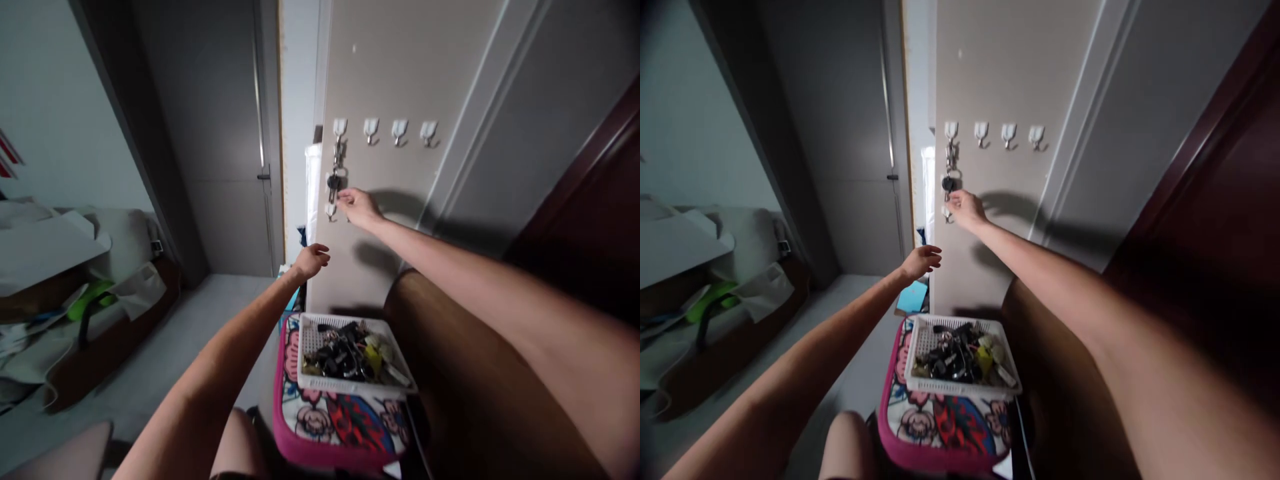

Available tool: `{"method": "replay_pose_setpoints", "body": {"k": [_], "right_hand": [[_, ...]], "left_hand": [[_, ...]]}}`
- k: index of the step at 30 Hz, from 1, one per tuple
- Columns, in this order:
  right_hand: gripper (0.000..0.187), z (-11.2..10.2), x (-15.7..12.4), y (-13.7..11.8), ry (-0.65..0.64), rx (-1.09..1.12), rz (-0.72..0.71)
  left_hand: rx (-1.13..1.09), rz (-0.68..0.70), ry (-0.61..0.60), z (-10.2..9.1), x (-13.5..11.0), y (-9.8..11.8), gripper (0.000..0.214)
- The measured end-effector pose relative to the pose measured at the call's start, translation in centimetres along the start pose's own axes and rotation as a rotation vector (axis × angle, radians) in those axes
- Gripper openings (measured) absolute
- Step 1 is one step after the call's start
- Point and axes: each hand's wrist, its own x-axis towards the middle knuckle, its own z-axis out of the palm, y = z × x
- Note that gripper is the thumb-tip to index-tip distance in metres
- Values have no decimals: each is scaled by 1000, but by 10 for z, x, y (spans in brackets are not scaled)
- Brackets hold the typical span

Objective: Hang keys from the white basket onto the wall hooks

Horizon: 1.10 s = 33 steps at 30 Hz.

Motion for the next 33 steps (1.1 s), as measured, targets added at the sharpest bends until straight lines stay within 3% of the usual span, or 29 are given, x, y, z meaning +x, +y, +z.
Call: {"method": "replay_pose_setpoints", "body": {"k": [4, 6, 8, 10, 17, 25, 29, 33], "right_hand": [[21, 16, -96, 31, -265, -1, 71], [18, 19, -139, 45, -556, -68, 59], [19, 18, -169, 57, -721, -157, 59], [21, 14, -187, 67, -782, -223, 67], [29, 12, -199, 77, -950, -279, 51], [25, 18, -200, 75, -1001, -359, -119], [29, 17, -195, 77, -864, -395, -101], [34, 15, -188, 78, -721, -392, -143]], "left_hand": [[191, -110, -98, 26, -30, -58, 32], [337, -120, -140, 37, -45, -81, 31], [483, -88, -176, 46, -57, -97, 29], [609, -38, -218, 53, -65, -106, 27], [902, -134, -275, 60, -76, -106, 27], [848, -186, -213, 68, -73, -102, 26], [719, -222, -216, 72, -69, -105, 20], [667, -148, -226, 72, -62, -101, 19]]}}
